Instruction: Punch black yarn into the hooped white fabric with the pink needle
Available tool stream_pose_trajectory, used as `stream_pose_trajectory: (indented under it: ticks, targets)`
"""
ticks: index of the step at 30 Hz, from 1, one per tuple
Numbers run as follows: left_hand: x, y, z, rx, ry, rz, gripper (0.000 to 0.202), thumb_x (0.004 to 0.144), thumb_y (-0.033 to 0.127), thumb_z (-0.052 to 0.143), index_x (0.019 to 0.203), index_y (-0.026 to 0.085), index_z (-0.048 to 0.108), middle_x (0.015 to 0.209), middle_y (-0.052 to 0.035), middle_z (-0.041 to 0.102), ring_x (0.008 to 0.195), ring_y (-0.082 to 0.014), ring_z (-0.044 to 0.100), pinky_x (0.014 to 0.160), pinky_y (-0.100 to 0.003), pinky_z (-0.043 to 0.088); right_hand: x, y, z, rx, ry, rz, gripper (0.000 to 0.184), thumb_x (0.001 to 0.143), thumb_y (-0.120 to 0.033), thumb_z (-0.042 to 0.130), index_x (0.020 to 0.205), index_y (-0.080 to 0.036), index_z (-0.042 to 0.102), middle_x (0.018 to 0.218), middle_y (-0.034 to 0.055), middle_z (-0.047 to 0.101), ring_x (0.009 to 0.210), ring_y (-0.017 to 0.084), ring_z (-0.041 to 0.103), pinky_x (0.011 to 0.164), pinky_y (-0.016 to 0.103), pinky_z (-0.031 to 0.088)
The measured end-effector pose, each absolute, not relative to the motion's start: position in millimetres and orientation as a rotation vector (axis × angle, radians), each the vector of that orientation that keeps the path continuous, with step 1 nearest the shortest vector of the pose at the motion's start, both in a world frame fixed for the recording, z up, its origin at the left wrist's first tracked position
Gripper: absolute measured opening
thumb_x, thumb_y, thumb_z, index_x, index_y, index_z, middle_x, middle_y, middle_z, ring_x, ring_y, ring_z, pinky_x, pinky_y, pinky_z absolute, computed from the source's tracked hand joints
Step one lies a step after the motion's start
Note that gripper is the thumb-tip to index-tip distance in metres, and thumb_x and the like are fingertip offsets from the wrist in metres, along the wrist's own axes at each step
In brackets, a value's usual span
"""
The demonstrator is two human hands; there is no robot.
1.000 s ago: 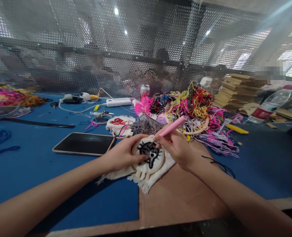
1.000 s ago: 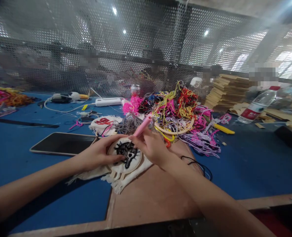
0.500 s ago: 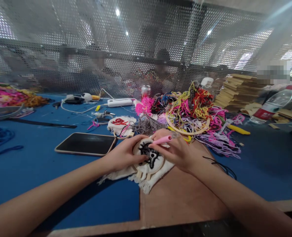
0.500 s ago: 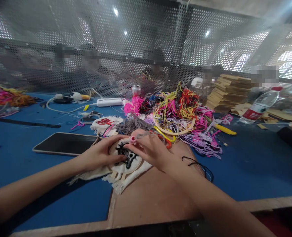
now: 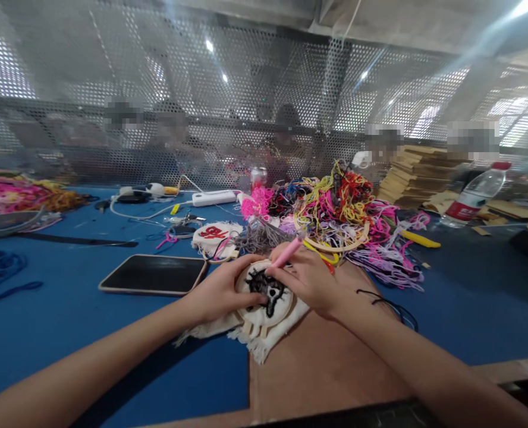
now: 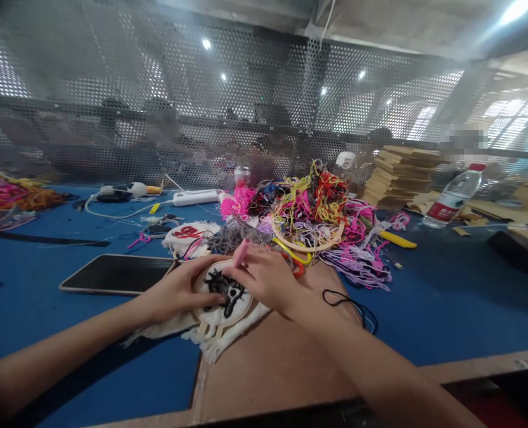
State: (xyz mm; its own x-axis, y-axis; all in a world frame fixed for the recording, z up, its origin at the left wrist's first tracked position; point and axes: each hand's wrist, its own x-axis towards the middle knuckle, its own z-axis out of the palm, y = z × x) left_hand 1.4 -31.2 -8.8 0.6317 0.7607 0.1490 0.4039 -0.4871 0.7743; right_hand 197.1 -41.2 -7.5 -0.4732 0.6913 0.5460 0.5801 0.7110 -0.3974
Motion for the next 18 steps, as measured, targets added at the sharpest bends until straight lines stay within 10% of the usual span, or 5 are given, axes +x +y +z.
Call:
stream_pose_trajectory:
  ticks: [10,18]
  targets:
    - [4.1,-34.4,-10.1,2.07,0.861,0.638,0.057,0.066,0.036,0.067,0.115,0.02,0.044,0.114,-0.005,0.056,0.105,-0.0209,0.051,0.091,-0.032,0.038,199.0,-40.6,-14.1,-1.043,-1.996,0.441,0.028,0.088,-0.039,0.039,0.081,-0.017,0.055,0.08,0.0049,0.06,0.075,0.016,0.057,0.069,0.029,0.043]
    - [5.3,-37.5,-11.9,2.027,0.878,0.725,0.033,0.09,0.034,0.03,0.111,0.021,0.051,0.114,-0.0015,0.056,0.107,-0.0171,0.048,0.095,-0.025,0.033,201.8,-39.9,-11.4,-0.989,-2.119,0.241,0.028,0.088,-0.038,0.038,0.082,-0.017,0.055,0.083,0.0063,0.059,0.082,0.018,0.054,0.075,0.031,0.042]
